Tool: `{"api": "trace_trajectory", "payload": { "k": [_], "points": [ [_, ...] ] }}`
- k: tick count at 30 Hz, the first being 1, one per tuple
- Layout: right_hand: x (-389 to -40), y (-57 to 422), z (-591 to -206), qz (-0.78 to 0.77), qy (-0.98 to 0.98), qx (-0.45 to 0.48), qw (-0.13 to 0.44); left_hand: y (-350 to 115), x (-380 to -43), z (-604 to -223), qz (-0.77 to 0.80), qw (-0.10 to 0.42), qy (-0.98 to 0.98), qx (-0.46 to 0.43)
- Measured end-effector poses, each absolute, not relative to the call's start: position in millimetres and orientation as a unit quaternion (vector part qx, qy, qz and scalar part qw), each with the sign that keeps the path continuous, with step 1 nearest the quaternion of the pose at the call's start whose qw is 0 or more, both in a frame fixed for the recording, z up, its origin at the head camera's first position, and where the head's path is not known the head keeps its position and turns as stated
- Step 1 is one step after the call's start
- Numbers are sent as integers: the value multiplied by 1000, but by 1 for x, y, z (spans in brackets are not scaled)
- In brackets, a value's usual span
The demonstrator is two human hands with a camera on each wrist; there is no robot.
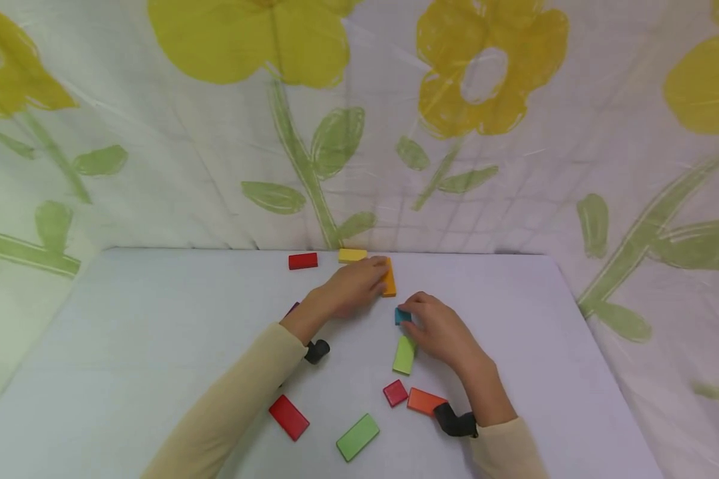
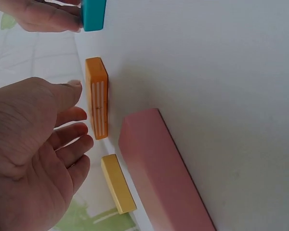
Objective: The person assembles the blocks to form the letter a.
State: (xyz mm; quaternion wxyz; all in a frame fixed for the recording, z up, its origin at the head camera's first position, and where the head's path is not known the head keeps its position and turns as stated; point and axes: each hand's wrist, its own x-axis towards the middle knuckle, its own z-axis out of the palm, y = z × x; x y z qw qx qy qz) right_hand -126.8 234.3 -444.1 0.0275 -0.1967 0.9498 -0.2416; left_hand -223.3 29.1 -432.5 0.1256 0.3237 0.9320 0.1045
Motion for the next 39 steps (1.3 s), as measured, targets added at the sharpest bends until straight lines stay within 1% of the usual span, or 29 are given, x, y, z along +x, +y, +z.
{"api": "trace_trajectory", "payload": {
  "k": [10,15,20,27,32,39],
  "points": [
    [-129,233,-443,-221,952,-210,16,35,-227,-439,68,95,933,341],
    [-133,235,-436,-210,953,-217,29,41,-229,-437,67,79,930,354],
    [-139,232,-434,-207,949,-233,50,36,-231,-437,98,85,935,331],
    [-142,234,-434,-197,948,-244,54,35,-232,-440,132,90,931,327],
    [-145,236,-433,-198,945,-251,64,38,-231,-440,131,95,932,323],
    [-148,236,-428,-194,941,-272,56,37,-228,-433,105,102,931,335]
  ]
}}
